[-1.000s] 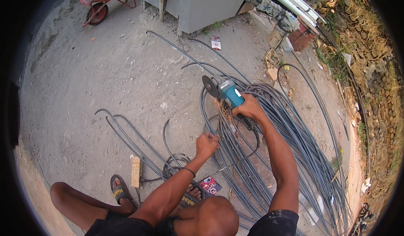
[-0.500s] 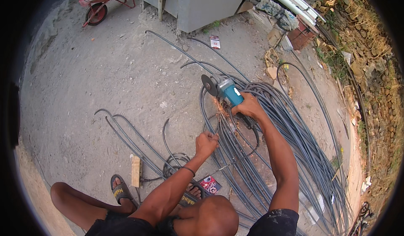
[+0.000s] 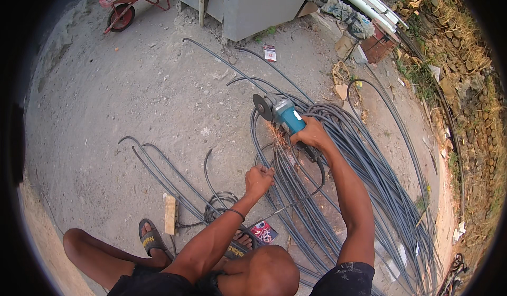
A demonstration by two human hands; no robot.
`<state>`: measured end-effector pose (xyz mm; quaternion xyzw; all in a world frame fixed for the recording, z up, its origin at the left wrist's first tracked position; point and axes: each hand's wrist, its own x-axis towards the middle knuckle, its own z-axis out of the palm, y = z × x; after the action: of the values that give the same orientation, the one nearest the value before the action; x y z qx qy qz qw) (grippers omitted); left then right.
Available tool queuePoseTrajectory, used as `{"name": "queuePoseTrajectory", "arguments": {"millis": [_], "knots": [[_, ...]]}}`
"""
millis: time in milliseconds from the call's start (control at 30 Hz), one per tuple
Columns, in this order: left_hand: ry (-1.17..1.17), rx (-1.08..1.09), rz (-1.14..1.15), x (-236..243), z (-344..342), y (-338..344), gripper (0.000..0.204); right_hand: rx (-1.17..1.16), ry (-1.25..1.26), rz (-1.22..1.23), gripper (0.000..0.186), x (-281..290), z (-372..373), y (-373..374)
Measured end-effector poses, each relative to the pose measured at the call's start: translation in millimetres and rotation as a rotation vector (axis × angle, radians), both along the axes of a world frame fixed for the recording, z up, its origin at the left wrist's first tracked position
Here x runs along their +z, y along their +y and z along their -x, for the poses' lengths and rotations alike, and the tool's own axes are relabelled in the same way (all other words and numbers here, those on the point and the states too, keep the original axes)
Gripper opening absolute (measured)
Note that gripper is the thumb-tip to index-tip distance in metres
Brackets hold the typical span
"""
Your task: The person cuts metal rods using an angle grinder while holding each rod in place by hand.
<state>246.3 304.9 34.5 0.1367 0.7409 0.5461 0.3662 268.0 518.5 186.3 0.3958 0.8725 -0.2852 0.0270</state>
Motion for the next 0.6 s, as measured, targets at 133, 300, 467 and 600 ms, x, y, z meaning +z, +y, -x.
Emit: {"name": "queuePoseTrajectory", "arguments": {"millis": [133, 300, 467, 600], "knots": [[0.104, -0.047, 0.023, -1.5, 0.5, 0.2, 0.026, 0.009, -0.006, -0.003, 0.055, 1.5, 0.9, -0.6], [0.086, -0.044, 0.026, -0.3, 2.3, -1.1, 0.027, 0.018, -0.009, 0.005, 0.056, 5.4, 2.9, -4.3], [0.003, -0.005, 0.009, 2.8, 0.7, 0.2, 0.029, 0.025, -0.013, -0.013, 0.057, 2.2, 0.6, -0.1], [0.101, -0.041, 0.016, 5.0, 1.2, -1.7, 0.027, 0.023, -0.031, -0.024, 0.058, 2.2, 1.0, -0.3]]}}
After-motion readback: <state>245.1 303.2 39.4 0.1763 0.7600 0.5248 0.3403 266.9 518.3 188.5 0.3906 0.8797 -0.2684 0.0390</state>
